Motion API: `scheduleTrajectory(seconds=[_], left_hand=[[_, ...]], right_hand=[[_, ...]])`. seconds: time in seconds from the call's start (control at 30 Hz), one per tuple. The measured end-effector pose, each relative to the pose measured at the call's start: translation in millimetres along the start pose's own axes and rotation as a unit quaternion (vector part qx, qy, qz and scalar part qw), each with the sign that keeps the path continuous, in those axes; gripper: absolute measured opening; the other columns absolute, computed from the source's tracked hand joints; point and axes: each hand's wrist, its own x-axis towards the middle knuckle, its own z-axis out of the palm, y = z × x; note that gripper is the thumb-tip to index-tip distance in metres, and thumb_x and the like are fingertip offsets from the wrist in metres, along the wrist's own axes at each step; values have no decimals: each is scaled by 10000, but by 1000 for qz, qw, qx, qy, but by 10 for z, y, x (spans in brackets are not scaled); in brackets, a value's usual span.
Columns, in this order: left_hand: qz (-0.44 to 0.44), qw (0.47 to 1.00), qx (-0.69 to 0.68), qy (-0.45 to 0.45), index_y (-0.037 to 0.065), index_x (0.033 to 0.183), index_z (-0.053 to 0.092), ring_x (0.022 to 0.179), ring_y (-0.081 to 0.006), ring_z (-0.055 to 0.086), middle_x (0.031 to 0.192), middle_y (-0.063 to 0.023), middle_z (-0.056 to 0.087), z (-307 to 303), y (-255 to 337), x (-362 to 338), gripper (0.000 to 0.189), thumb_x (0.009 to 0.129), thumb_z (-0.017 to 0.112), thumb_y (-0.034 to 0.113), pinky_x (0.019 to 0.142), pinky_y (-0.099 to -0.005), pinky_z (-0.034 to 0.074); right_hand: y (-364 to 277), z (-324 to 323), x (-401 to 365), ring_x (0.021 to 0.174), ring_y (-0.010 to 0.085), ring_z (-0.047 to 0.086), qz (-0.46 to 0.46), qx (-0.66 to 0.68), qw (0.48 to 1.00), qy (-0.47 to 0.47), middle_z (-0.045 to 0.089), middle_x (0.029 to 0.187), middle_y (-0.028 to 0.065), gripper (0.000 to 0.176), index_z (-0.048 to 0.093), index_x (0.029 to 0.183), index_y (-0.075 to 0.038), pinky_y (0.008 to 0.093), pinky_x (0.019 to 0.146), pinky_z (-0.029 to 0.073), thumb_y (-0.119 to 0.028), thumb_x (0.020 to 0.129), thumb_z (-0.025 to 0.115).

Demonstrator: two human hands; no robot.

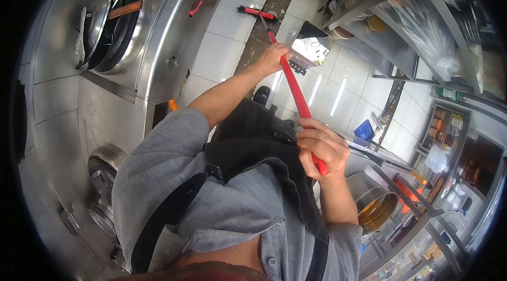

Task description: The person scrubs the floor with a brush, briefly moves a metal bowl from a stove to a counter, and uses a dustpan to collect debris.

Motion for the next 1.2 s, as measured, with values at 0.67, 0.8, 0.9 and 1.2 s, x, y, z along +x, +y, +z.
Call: scheduleTrajectory(seconds=[0.67, 0.8, 0.9, 1.2], left_hand=[[32, 999, 20, 30, 8, 688, 510, 758, -369, 534, 727, -171, 538, -137, 507, 6, 189, 801, 592, 135, 711, -459, 438], [14, 999, -2, 31, 7, 672, 499, 746, -376, 532, 720, -175, 538, -192, 844, -194, 197, 790, 605, 126, 704, -458, 436], [17, 999, 1, 30, 7, 666, 492, 750, -379, 531, 714, -174, 531, -27, 598, -297, 210, 795, 603, 130, 701, -460, 434], [-21, 999, 4, 30, 6, 675, 492, 775, -370, 529, 745, -167, 528, -56, 236, -163, 236, 819, 586, 167, 687, -456, 441]], right_hand=[[-446, -262, -156, 794, 369, 663, -24, -14, 1000, 13, 632, 701, 147, 101, 569, 647, 21, 381, 679, 557, 81, 569, 551], [-705, -439, -250, 773, 381, 661, 15, 1, 1000, -24, 628, 673, 157, 80, 574, 636, 31, 395, 663, 560, 53, 562, 554], [-540, -297, -235, 781, 371, 663, 23, 2, 1000, -14, 630, 680, 157, 93, 579, 645, 31, 380, 667, 559, 48, 556, 561], [-161, 2, -68, 770, 350, 667, -9, -17, 1000, -5, 626, 674, 143, 103, 568, 625, 19, 358, 666, 561, 78, 543, 549]])
